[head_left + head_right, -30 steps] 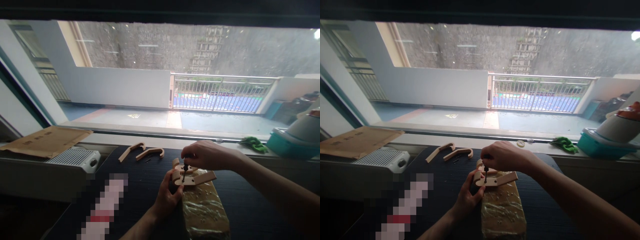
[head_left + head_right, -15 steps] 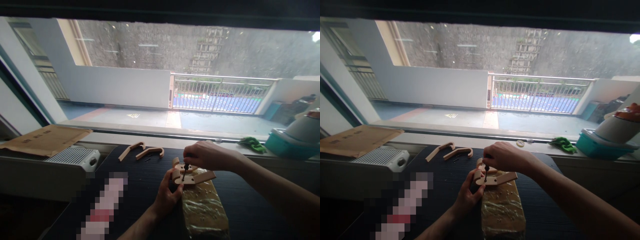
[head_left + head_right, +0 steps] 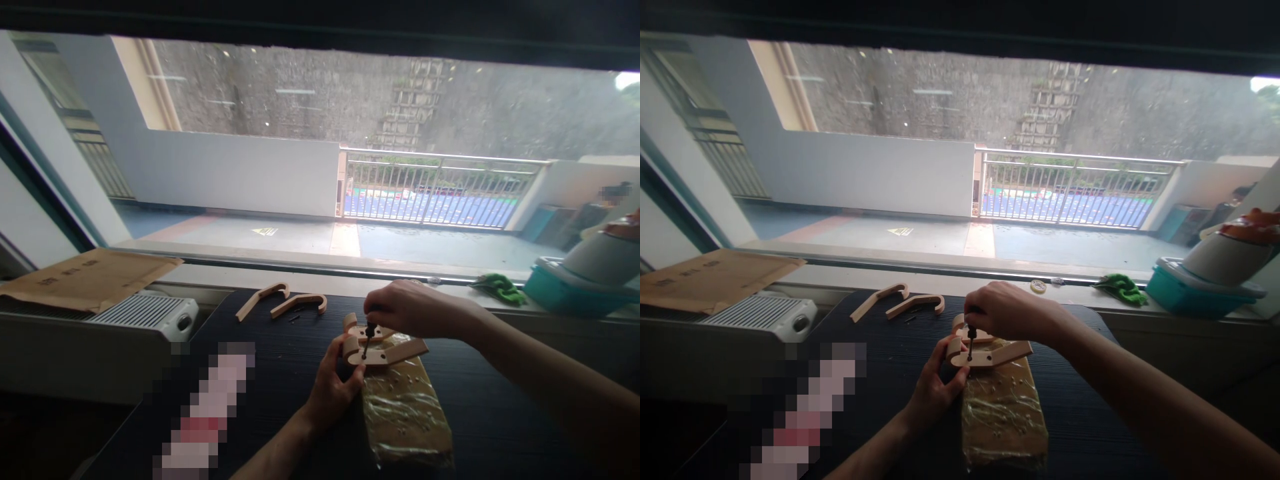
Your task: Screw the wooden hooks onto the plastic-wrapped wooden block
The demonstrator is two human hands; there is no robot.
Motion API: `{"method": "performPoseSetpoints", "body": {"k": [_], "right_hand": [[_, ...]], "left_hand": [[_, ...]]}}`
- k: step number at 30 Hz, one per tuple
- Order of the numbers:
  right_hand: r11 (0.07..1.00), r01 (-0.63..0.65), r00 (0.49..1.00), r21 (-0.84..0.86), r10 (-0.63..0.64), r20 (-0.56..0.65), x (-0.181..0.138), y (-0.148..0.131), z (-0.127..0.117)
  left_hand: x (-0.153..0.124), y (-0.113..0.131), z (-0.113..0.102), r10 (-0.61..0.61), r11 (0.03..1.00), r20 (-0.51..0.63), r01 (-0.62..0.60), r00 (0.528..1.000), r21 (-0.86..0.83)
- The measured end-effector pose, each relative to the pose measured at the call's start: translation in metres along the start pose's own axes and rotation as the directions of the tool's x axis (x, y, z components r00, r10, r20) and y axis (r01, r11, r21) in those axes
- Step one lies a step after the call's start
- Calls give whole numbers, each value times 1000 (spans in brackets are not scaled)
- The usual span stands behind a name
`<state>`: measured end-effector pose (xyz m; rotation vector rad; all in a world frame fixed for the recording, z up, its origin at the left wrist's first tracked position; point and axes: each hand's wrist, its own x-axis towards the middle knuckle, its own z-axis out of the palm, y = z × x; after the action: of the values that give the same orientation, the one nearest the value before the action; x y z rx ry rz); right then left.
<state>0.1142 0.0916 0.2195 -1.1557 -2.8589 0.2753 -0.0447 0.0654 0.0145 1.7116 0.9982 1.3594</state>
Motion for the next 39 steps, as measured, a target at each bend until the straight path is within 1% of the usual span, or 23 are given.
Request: {"method": "performPoseSetpoints", "body": {"k": [3,6,10,14,18,20,24,27,30,34,39], "right_hand": [[999,-47,999,-22,47,-8,1,0,0],[998,-54,998,-42,55,26,0,-2,-4],[999,-25,999,-41,27,41,-2,-3,-9],[1000,10,998,-2,-10,62,-2,-1,-7],[999,-17,999,30,16,33,-2,1,-2],[999,-42,999,19,42,21,-1,2,-2],[998,-53,998,-28,54,27,-2,1,-6],[998,-50,998,-33,52,47,-4,1,-11],[1000,-11,998,7,10,64,-5,0,-13],[999,12,999,31,-14,49,-4,1,-9],[999,-38,999,15,38,7,-1,1,-3]], "left_hand": [[0,0,0,-6,1000,2,6,1000,-2],[0,0,0,1,1000,-1,-1,1000,-7],[0,-1,-1,13,1000,-2,-13,1000,4],[-1,-2,-1,3,1000,10,-4,1000,7],[0,0,0,14,1000,4,-15,1000,12],[1,2,0,22,999,-2,-22,1000,30],[1,3,-1,22,999,7,-22,1000,50],[1,3,-1,18,999,10,-18,1000,51],[1,2,-1,8,999,3,-9,1000,52],[1,1,0,12,999,7,-12,1000,42],[1,2,0,21,999,1,-21,1000,42]]}}
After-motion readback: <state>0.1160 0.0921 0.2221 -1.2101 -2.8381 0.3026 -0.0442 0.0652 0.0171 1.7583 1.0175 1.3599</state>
